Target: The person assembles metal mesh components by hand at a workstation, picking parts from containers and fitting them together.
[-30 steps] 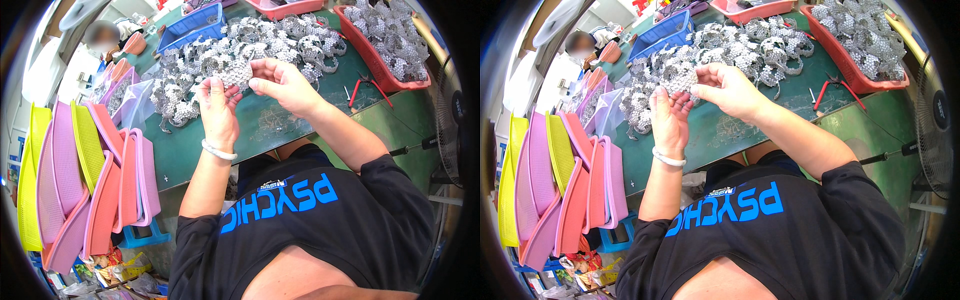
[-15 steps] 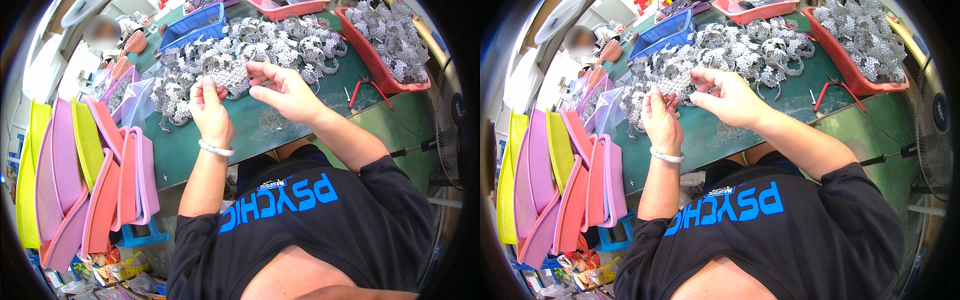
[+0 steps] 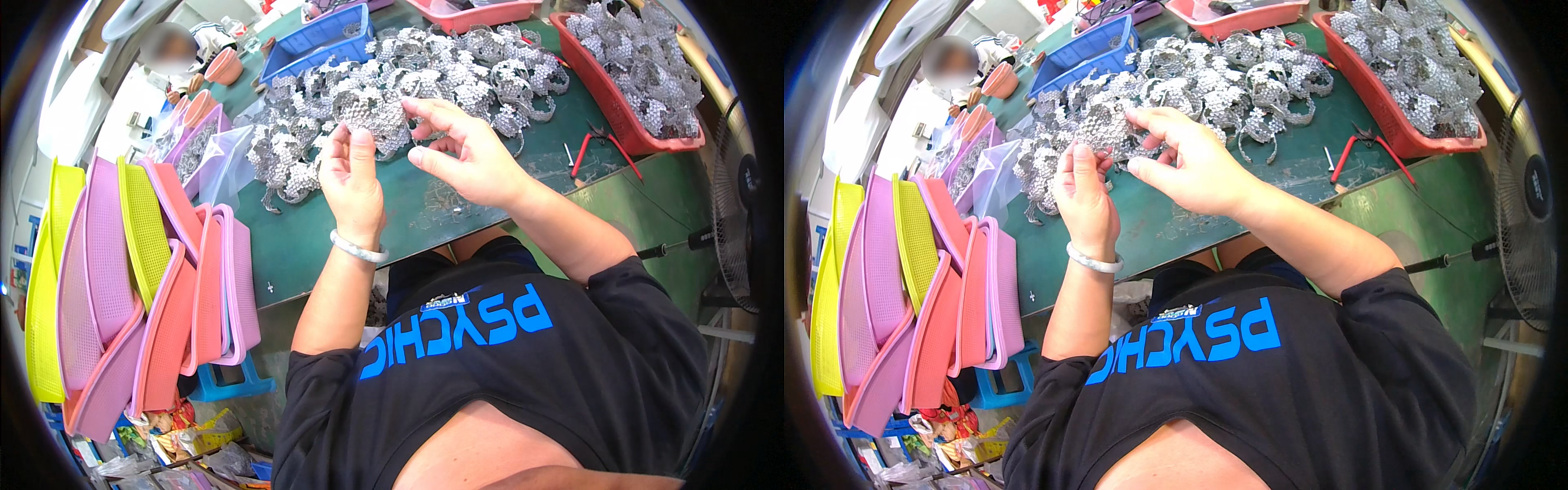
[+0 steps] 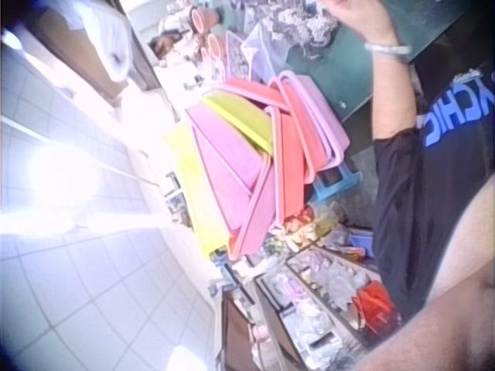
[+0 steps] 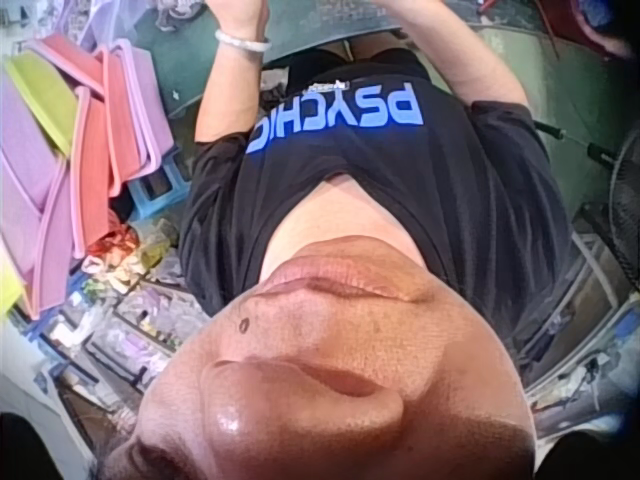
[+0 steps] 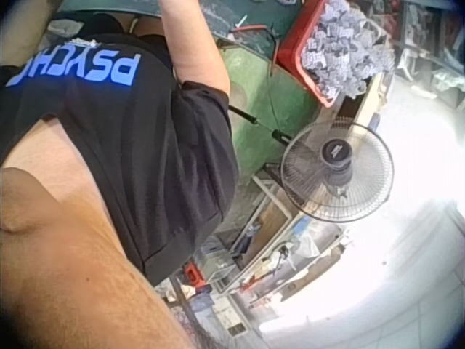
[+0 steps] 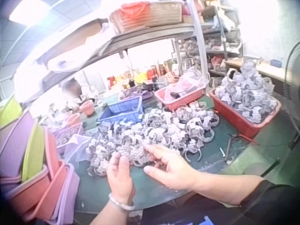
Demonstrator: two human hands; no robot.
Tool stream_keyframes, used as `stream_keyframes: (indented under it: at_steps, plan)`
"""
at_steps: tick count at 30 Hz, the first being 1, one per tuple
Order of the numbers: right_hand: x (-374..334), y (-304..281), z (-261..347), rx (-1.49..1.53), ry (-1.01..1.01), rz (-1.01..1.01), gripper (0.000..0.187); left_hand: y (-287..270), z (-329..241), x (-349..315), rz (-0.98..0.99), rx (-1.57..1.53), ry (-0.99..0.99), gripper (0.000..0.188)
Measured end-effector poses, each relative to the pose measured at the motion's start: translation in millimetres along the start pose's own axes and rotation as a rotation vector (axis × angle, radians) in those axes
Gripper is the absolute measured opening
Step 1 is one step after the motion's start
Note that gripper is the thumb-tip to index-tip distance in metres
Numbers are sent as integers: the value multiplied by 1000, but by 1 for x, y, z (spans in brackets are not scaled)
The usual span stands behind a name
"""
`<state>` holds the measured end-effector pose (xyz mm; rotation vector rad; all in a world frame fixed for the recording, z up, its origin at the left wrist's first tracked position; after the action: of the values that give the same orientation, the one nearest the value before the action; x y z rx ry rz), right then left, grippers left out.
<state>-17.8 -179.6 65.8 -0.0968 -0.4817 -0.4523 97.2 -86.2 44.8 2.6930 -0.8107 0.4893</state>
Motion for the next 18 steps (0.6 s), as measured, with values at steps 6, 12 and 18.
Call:
stream_keyframes:
  at_steps: [6, 12, 18]
  plan:
    - [-5, 4, 9, -15, -58, -3, 54, 10, -7, -5, 86, -50, -11, 45]
    - [-8, 6, 14, -78, -167, -21, 55, 15, -5, -2, 137, 14, -31, 39]
    - [-13, 12, 22, -134, -174, 9, 53, 14, 3, -1, 156, -100, -118, 30]
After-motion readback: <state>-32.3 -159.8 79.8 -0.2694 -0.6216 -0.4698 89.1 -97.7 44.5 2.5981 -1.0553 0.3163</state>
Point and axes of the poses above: each hand's wrist, its own x-axis towards the middle knuckle, its own y-axis out of the palm, z = x × y, the point moved 9 cm from there along x, towards the middle knuckle, and after that the axes turned 11 degrees about x, right-handed, at the moved point
